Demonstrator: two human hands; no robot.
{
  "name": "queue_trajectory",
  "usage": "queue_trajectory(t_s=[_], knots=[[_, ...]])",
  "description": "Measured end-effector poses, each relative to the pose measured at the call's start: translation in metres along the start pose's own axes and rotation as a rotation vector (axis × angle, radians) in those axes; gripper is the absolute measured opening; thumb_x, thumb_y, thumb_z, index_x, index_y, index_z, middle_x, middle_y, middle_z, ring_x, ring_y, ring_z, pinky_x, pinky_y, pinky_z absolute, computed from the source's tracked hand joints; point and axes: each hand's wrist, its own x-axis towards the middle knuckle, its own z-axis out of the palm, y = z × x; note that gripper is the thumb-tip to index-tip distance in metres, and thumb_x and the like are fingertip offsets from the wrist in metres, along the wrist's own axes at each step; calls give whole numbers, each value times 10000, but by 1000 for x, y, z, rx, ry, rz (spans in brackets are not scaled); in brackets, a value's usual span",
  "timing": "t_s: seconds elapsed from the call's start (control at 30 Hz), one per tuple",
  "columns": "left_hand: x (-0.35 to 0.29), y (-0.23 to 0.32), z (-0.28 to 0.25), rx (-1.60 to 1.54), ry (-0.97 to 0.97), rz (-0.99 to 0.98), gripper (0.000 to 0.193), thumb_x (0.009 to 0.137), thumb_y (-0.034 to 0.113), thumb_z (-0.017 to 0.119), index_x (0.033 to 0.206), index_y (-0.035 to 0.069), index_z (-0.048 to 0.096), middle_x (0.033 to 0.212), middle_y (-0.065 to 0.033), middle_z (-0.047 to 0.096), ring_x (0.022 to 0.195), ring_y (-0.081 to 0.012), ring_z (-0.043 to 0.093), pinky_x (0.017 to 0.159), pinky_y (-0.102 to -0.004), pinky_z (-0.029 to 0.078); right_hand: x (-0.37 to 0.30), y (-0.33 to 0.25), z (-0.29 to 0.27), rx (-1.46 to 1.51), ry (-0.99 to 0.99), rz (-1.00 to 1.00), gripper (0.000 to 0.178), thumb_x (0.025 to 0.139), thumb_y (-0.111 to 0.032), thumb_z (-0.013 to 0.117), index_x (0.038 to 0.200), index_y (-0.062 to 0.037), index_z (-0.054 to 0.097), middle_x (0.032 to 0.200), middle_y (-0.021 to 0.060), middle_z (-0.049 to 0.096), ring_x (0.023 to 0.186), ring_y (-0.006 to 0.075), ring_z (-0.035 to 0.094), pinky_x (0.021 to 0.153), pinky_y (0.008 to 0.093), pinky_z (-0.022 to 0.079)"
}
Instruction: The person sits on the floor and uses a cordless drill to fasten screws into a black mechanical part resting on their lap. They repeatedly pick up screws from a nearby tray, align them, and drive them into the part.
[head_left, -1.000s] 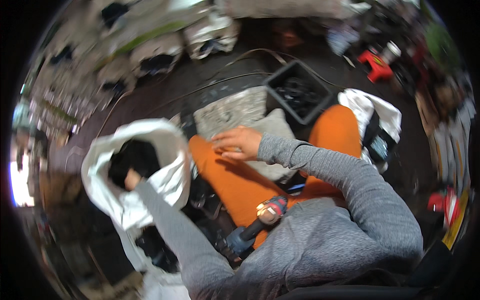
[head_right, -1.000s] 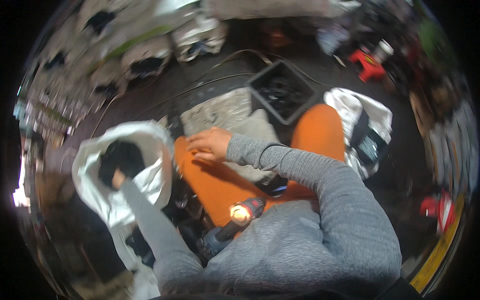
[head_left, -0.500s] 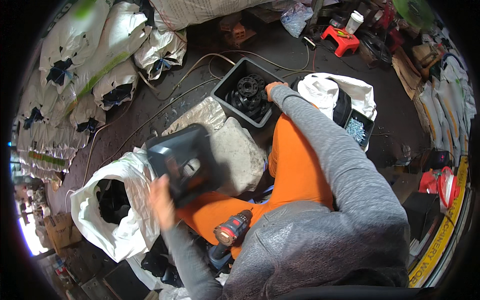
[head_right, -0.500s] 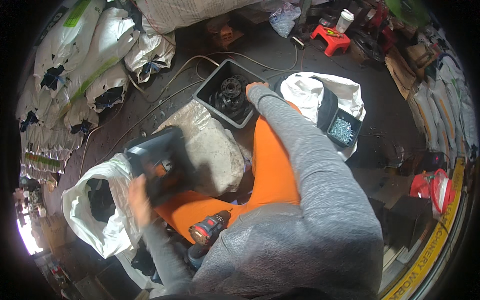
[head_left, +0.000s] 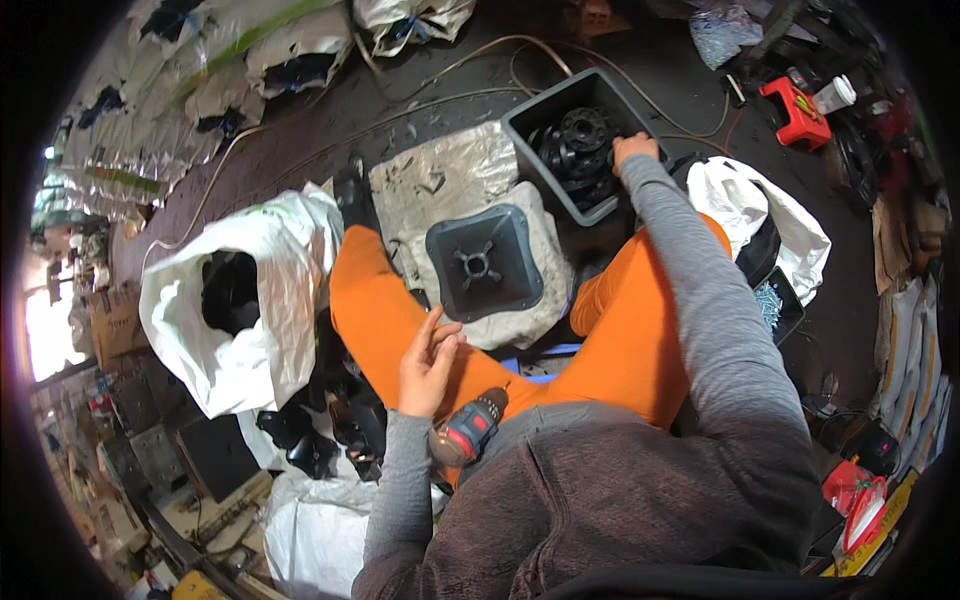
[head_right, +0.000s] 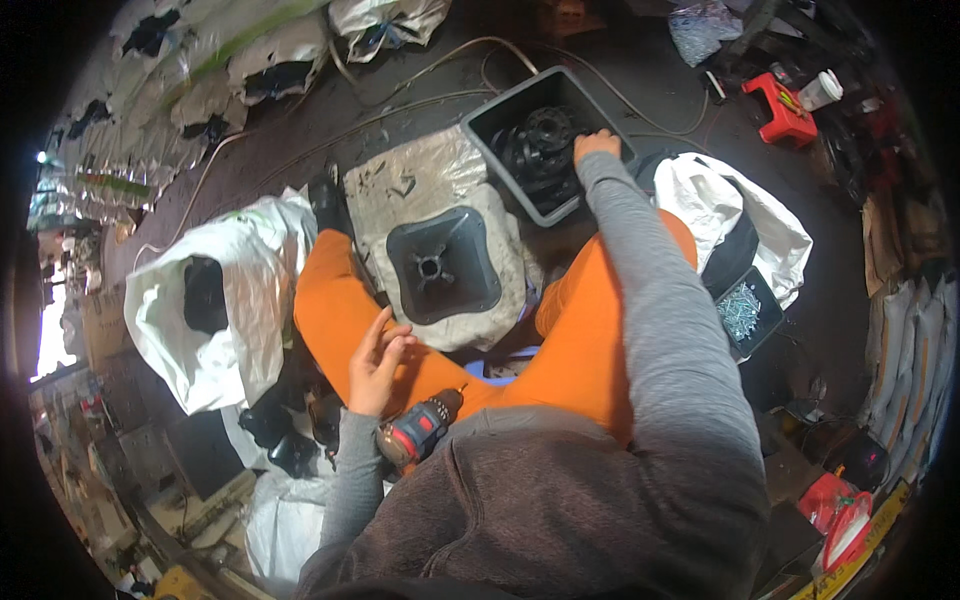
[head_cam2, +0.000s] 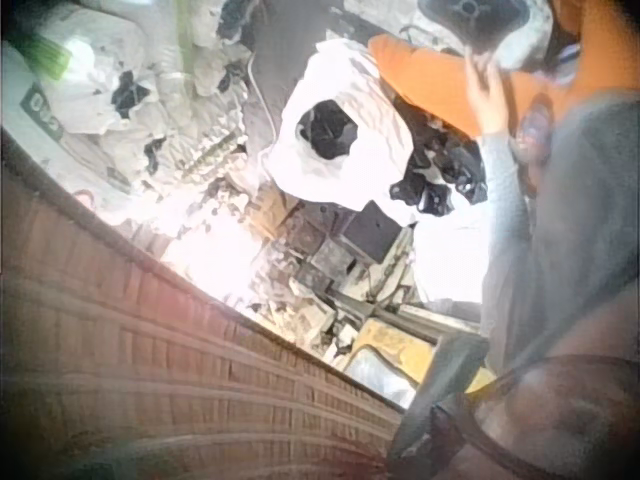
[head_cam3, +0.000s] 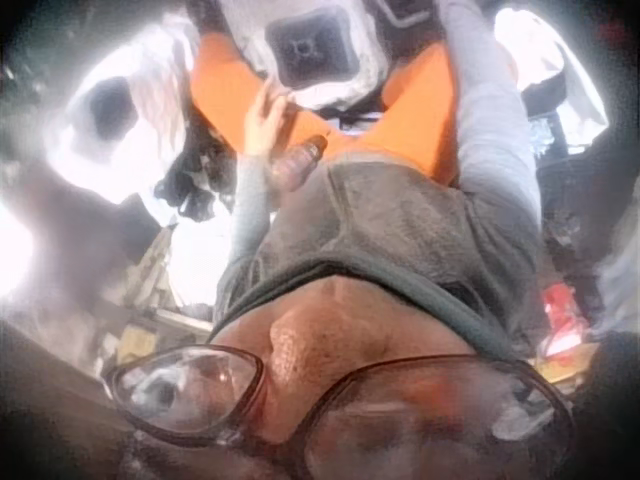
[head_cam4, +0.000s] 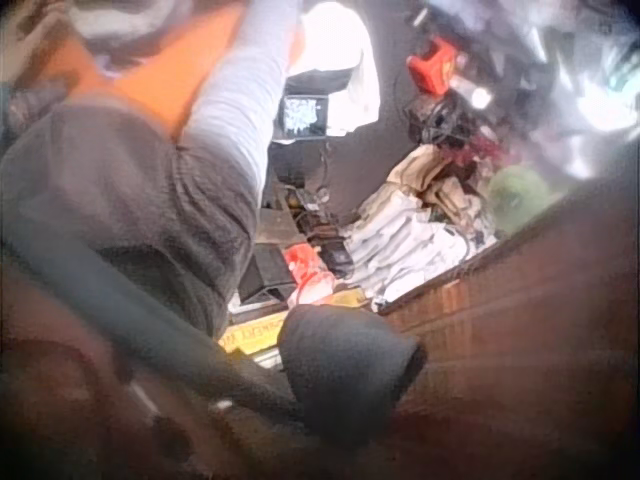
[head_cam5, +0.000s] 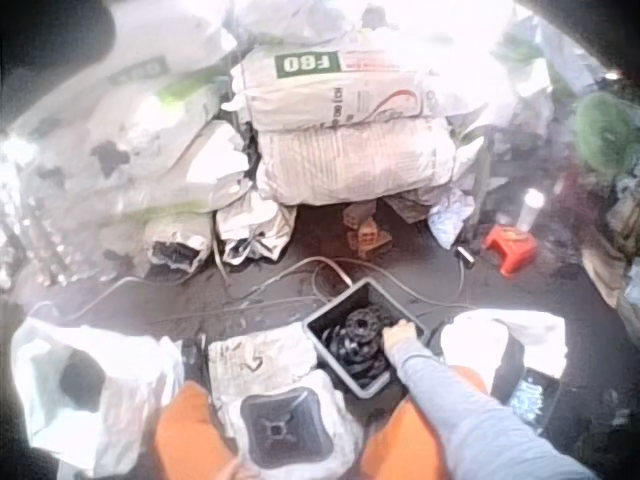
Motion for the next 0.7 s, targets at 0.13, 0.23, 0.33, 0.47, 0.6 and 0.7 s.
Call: queue_trajectory(t_s=[0.13,0.23,0.33,0.47,0.6,0.7], knots=[[-60,-6,-20,-145,169,-140,409,988,146,530,1366,4,461,1031,-139,671,802,-168,678,654,-246,541,-83,10,-87,358,171,-178,499,735,-410,753,1158,-163,660,1111,116,674,1077,286,599,914,407,479],[-60,-10,-23,-162,155,-169,393,991,177,542,1335,-5,489,1018,-113,661,793,-133,659,627,-217,516,-170,-54,-100,608,444,-669,458,711,-332,763,1121,-152,665,985,101,673,962,312,595,879,420,481],[-61,-8,-27,-219,159,-141,399,990,192,550,1330,-7,491,989,-107,659,772,-124,653,614,-210,508,-208,-139,-79,482,540,-1137,512,701,-311,771,1173,-186,618,917,22,634,927,239,548,813,378,430],[-82,-19,-28,-271,176,-148,405,984,199,564,1325,-9,497,986,-107,653,780,-123,648,663,-228,524,-214,-156,-63,500,503,-1118,538,699,-237,780,1207,-201,610,989,32,595,984,241,505,851,373,399],[-89,1,-22,63,130,-155,334,996,157,510,1272,-27,554,1016,-132,675,848,-170,664,758,-260,520,-206,-141,-52,644,451,-1144,582,653,-238,793,1205,-177,619,1082,104,550,1005,305,538,839,426,440],[-108,-14,-48,476,-122,97,342,944,41,462,1263,-34,558,1101,-210,664,1021,-240,642,907,-334,480,-222,-113,-57,770,637,-1063,513,715,-323,755,1198,-209,625,1204,109,543,1103,298,526,910,433,438]])
